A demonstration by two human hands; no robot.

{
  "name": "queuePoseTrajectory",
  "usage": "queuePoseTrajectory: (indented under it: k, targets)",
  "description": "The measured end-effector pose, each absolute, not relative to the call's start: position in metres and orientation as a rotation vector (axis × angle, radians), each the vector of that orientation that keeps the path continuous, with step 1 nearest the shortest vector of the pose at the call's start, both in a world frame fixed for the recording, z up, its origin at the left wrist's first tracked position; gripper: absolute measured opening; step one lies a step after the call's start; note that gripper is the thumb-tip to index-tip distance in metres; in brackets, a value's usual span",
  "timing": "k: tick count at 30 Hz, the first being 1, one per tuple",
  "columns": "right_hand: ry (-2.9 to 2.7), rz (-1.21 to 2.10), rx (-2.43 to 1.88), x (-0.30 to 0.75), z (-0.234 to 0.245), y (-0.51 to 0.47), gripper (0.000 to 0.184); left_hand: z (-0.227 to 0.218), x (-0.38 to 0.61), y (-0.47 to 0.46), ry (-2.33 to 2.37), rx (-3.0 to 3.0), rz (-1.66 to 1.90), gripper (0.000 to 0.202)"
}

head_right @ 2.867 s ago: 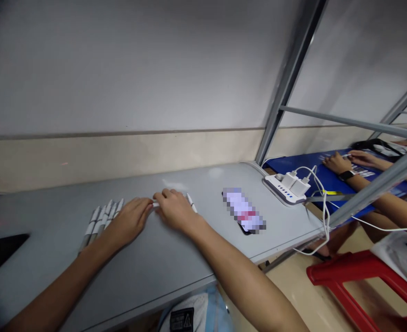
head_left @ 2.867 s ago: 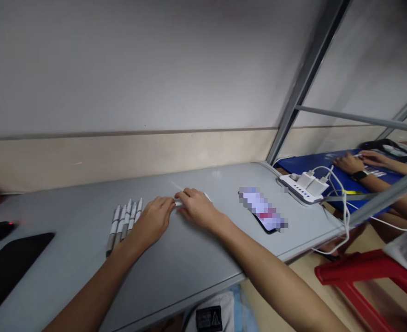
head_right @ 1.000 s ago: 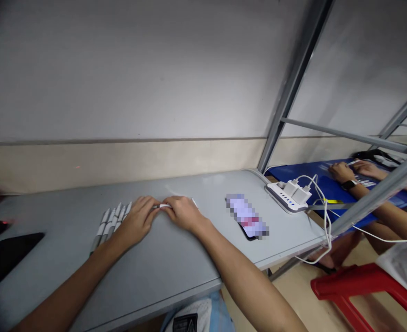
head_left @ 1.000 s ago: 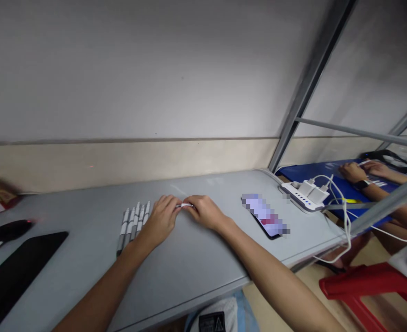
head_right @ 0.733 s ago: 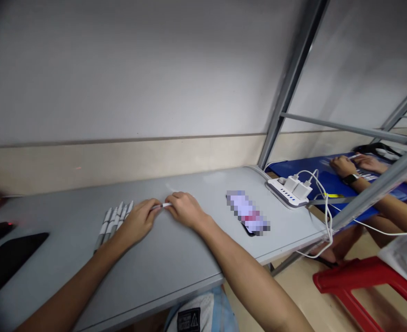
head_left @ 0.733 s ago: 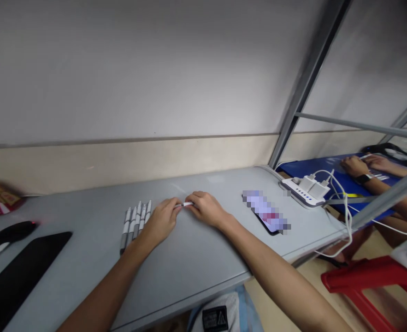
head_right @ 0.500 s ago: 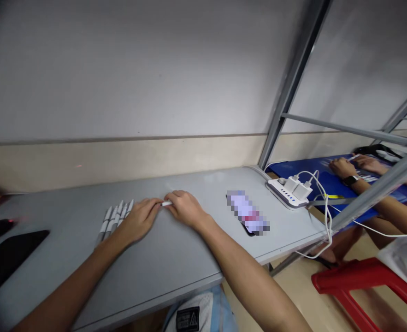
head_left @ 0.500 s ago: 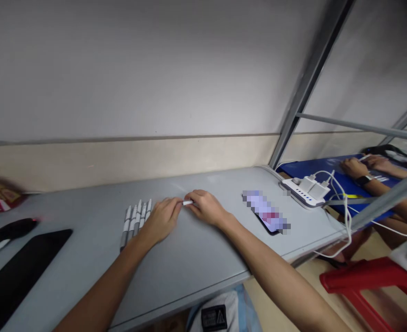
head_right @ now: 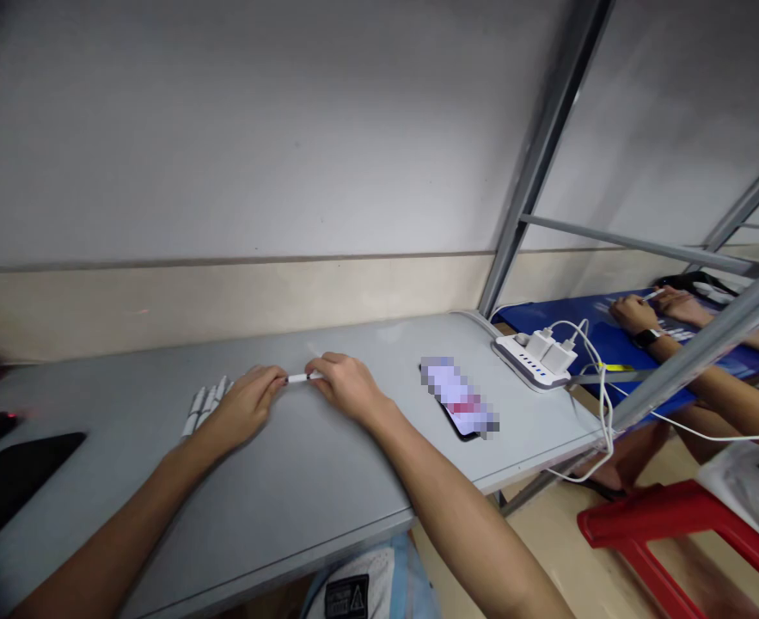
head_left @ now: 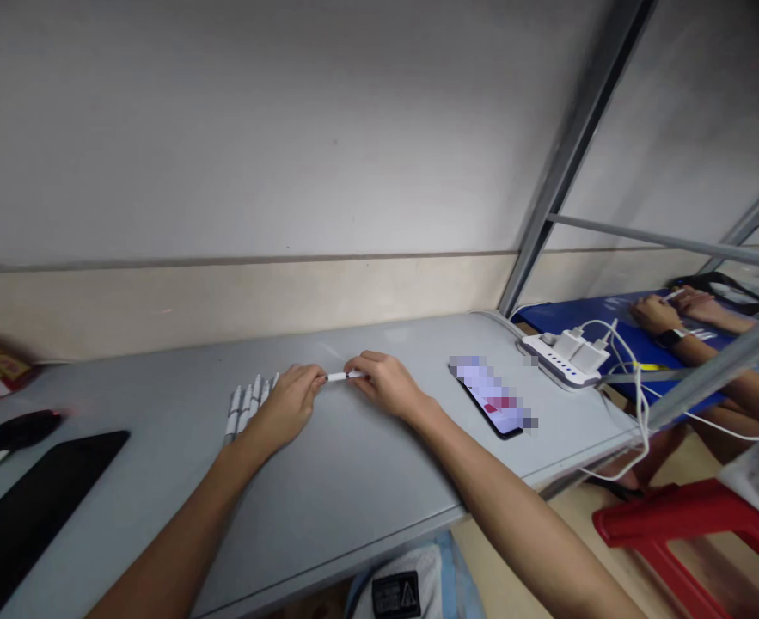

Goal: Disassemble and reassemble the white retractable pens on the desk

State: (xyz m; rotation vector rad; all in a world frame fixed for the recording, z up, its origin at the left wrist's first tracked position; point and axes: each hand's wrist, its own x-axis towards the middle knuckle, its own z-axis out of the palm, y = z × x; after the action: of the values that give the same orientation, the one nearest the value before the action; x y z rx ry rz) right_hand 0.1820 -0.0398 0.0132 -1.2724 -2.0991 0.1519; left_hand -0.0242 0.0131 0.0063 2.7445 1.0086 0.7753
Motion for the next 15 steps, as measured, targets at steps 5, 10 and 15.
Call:
queuePoseTrajectory:
  k: [5,10,15]
  targets:
    - [-1.994,0.456,-1.32,0.183,0.017,-0.041,0.029,0.011,-0.028,0.016,0.996,2.781,0.815,0.023]
    - [-1.873,0.593,-1.25,0.189,0.021,-0.039,0.022,0.012,-0.028,0.014,1.037,2.783,0.777,0.022]
    - [-1.666,1.057,-1.196,0.194,0.026,-0.041,0.038,0.015,-0.026,0.012,1.007,2.809,0.813,0.022]
